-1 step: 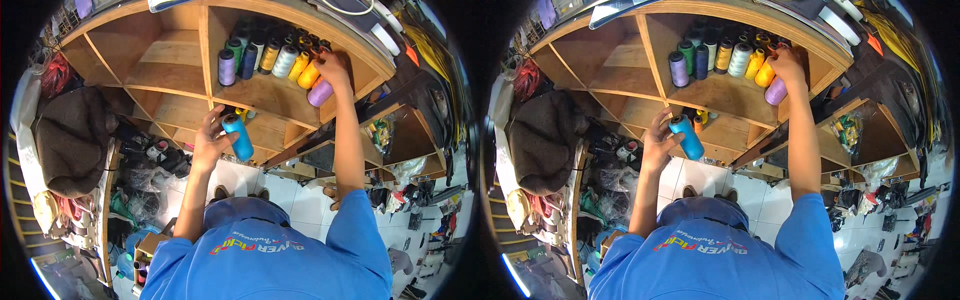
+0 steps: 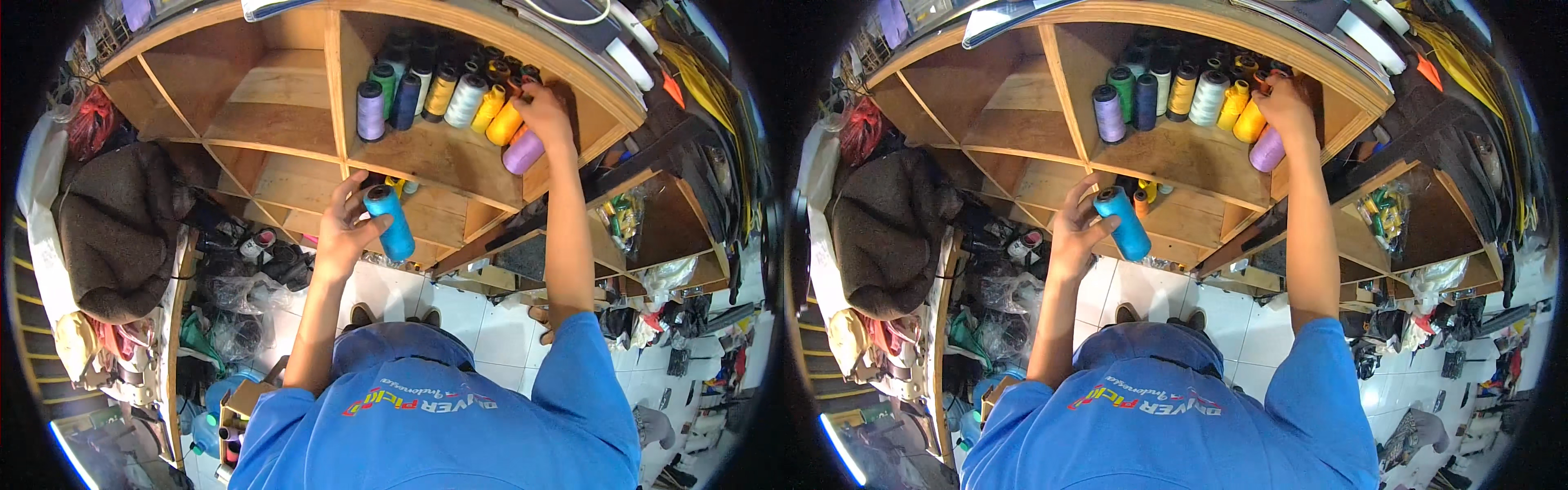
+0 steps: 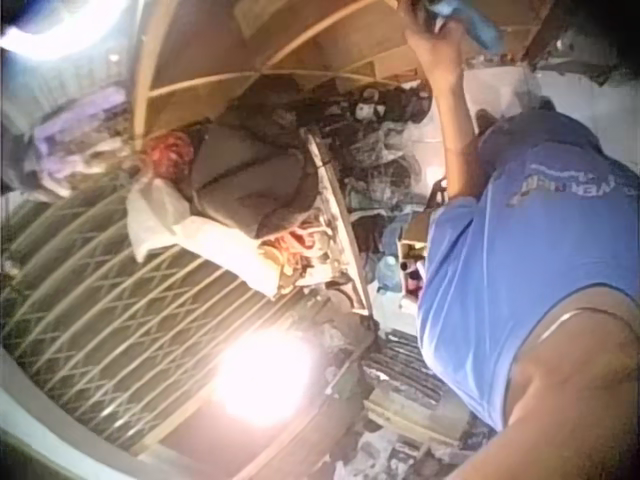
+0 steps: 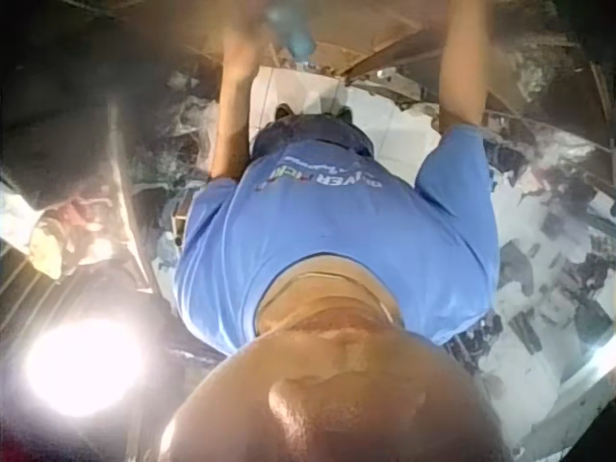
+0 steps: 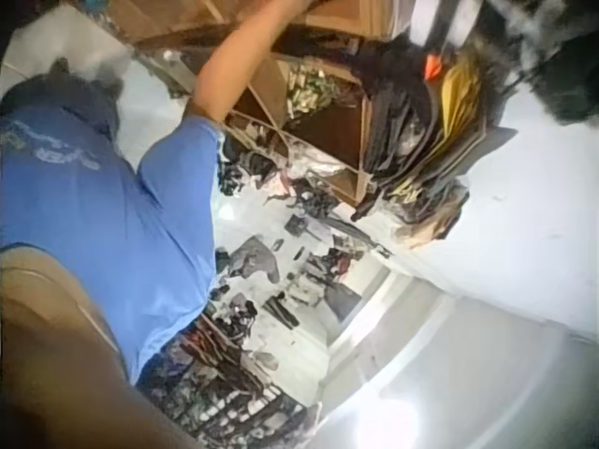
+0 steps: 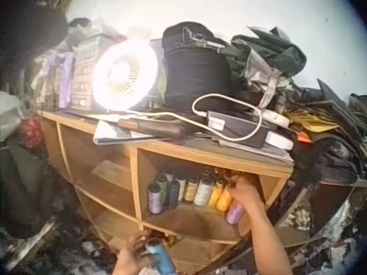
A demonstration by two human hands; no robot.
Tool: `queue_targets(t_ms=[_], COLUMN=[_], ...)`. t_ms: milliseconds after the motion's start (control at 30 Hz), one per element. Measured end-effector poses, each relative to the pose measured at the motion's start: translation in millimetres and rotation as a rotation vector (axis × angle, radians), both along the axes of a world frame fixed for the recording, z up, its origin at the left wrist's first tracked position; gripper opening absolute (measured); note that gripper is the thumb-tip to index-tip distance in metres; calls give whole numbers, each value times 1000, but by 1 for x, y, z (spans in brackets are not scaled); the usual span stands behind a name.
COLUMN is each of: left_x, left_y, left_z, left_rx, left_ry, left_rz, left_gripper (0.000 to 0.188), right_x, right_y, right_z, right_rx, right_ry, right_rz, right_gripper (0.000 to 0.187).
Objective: The person picks up thread spools from boxes on the floor and places them into the compartments of a wooden shelving unit by hand.
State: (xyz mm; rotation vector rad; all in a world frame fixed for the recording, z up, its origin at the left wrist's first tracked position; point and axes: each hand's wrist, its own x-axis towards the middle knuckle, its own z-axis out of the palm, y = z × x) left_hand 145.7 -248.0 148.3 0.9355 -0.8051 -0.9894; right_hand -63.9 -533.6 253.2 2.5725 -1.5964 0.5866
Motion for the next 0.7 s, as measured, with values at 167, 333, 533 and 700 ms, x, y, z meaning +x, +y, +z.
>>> queue_targets(t_ms=[167, 333, 533, 700], left_x=[-2, -13, -20, -24], left_y=[-11, -34, -58, -70], left_z=[20, 35, 27, 1], left_rx=[2, -69, -117, -19], left_ry=[-108, -196, -393, -451], left_rz=[47, 106, 179, 259], left_gripper=[69, 68, 73, 62], right_x=[28, 42, 53, 76], right_y=[88, 162, 144, 105], right_z=[-1, -45, -78, -74], right_rx=[338, 664, 479, 151], right_ry=[-271, -260, -517, -567], right_rz=[554, 666, 480, 226], right_gripper=[34, 54, 41, 36])
